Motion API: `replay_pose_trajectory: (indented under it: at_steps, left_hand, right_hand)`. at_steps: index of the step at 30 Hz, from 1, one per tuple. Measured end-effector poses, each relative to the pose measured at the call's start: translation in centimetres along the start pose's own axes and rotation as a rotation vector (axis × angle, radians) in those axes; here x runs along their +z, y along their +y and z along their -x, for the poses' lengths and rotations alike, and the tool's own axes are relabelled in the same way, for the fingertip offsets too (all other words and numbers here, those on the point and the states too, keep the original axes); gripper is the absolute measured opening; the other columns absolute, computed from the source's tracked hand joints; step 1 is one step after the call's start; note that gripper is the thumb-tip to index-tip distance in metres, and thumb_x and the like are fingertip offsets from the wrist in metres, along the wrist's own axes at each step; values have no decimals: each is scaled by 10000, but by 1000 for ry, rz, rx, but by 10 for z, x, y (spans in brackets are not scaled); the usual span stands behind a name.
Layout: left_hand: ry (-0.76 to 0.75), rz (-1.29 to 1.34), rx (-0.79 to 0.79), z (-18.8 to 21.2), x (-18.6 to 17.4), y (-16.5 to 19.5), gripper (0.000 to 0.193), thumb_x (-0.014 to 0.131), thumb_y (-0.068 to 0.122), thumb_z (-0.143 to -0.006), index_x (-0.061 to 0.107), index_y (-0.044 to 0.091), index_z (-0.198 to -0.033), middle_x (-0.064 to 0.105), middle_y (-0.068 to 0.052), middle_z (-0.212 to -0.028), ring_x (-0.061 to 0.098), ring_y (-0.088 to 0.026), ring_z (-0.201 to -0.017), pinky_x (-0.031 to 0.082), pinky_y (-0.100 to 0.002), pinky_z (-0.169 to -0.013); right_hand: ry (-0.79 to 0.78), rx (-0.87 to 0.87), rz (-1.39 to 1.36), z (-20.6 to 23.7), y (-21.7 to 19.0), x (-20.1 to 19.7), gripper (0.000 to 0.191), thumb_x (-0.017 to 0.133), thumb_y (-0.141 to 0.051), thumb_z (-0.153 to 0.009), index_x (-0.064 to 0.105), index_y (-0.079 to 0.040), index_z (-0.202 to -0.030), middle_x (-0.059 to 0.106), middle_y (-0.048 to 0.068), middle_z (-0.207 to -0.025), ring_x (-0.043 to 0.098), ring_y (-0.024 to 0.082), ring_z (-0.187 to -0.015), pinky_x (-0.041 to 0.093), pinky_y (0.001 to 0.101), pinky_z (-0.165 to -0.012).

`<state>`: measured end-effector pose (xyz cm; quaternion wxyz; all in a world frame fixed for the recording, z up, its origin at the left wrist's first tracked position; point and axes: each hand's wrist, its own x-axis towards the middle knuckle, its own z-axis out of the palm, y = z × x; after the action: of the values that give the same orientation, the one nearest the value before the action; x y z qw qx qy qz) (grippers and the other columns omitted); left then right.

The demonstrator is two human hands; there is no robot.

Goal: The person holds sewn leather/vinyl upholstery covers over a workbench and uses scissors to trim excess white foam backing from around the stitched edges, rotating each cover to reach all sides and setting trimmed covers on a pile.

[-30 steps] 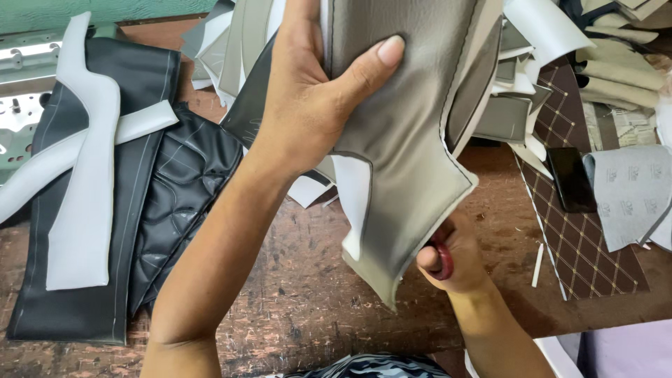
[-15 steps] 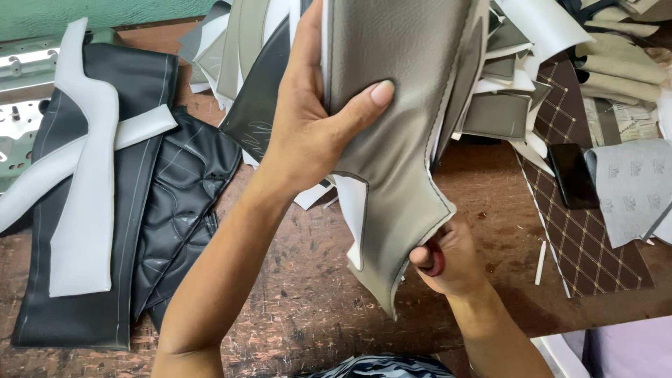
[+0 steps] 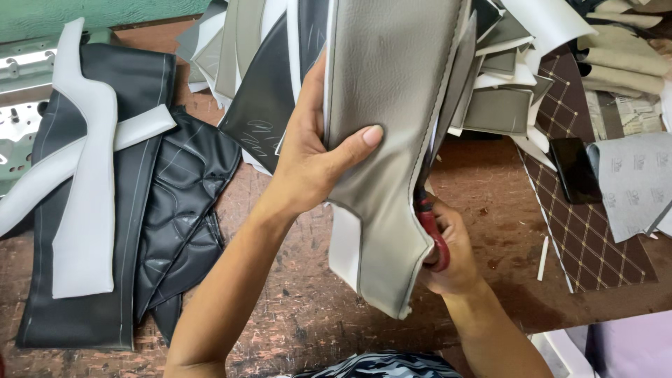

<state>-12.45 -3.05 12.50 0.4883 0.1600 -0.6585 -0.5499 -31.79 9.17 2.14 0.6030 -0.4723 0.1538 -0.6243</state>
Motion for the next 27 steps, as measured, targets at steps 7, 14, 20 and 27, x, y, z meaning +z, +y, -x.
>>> replay_pose_trajectory:
  at_steps: [7, 14, 20, 27]
  left_hand:
    - [-19, 64, -52, 13, 6, -6, 902, 792, 169, -983, 223, 40, -1670, 493, -174, -1548, 483, -253, -1459, 374, -399, -1294]
    - [6, 130, -43, -6, -1, 3, 795, 821, 328, -925, 404, 21, -1528, 625, -180, -1383, 609, -250, -1302, 516, -394, -1195]
    - [-137, 77, -5, -38, -9, 33, 787, 841, 253, -938, 376, 55, -1541, 635, -168, -1348, 630, -210, -1290, 507, -333, -1161]
    - [-127, 134, -15, -21, 12, 23, 826, 843, 140, -982, 251, 48, -1551, 614, -181, -1390, 601, -220, -1304, 501, -349, -1179]
  right_hand:
    - [-11, 123, -20, -6, -8, -6, 554, 880, -245, -949, 576, 47, -1310, 710, 101, -1104, 698, 159, -976, 584, 356, -888]
    - [40, 124, -40, 6, -2, -7, 522, 855, -222, -971, 576, 46, -1322, 707, 95, -1086, 695, 153, -968, 579, 335, -873]
    - [116, 67, -96, 11, 10, -1, 494, 833, -203, -990, 577, 45, -1332, 704, 90, -1071, 692, 148, -962, 575, 318, -860]
    - [168, 35, -138, 13, -2, -7, 463, 808, -180, -1012, 577, 44, -1344, 700, 84, -1054, 689, 141, -954, 570, 298, -844]
